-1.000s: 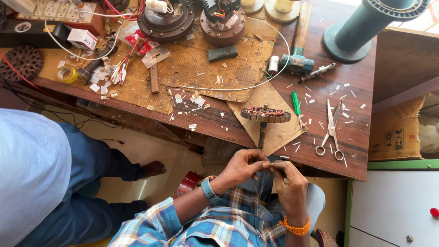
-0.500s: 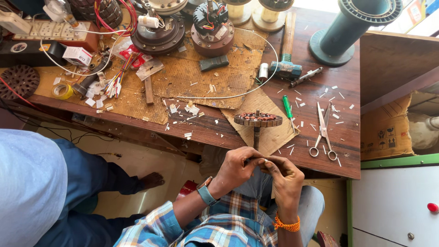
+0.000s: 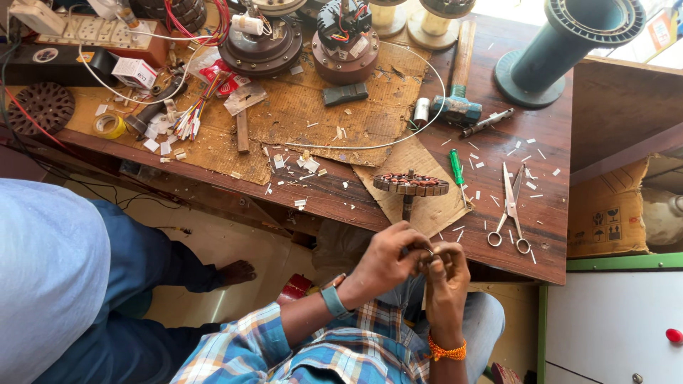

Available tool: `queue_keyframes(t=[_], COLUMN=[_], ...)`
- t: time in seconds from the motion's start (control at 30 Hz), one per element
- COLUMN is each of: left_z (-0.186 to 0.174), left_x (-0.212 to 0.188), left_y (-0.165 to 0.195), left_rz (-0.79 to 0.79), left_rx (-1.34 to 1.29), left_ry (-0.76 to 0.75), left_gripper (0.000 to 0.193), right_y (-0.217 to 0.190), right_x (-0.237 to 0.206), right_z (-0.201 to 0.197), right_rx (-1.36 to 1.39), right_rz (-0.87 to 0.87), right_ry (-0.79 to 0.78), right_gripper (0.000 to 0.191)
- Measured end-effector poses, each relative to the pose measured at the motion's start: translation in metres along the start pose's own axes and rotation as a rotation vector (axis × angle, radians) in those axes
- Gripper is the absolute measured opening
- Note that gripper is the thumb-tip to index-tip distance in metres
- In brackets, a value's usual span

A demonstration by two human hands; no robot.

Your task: The person cuts small white rectangular pieces with scissors and inserts them into the slots of a circular motor stator. They use a green screwdriver to push the pieces into place. The work is performed at a cluttered workbench with various motor parts and tools visible.

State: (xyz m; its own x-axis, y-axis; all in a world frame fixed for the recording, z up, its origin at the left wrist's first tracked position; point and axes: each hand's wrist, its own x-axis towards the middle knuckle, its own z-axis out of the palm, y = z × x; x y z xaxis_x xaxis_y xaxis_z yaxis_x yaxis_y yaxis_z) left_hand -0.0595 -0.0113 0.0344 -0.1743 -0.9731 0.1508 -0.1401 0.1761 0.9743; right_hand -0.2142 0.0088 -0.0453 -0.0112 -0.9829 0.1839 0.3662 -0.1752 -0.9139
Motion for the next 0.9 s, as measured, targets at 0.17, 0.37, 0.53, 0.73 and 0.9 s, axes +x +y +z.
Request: queue_keyframes(t=[0.17,0.37,0.53,0.73,0.9], left_z=[0.012,-0.004,-0.015,-0.024,-0.027], left_x=[-0.003,0.006,0.005,0.000,-0.007], left_y=[0.003,-0.002,-0.014,-0.034,-0.043], left_rz=[0.139,0.289,0.259,-0.192,-0.238], left_rx=[0.080,0.329,0.148,-0.340,-0.445], left_ry=[0.009,-0.086,-0.109,-0.252,-0.231], left_gripper=[0.017,0.015,0.009,0.017,0.019], right_y=[-0.002,-0.018,-0.028,-0.046,-0.056], right_x=[-0.002,0.002,0.002,0.000,0.004], right_z=[0.001,0.013,0.027,0.025,0.034], right_rx=[-0.272,-0.767,-0.710,-0.842,-0.788], right_rz=[-0.054,-0.349,-0.300,-0.464,-0.367], right_ry=[0.231,0.268,0.260,0.030,-0.004], right_gripper=[0.023,0.017,0.015,0.018,0.016])
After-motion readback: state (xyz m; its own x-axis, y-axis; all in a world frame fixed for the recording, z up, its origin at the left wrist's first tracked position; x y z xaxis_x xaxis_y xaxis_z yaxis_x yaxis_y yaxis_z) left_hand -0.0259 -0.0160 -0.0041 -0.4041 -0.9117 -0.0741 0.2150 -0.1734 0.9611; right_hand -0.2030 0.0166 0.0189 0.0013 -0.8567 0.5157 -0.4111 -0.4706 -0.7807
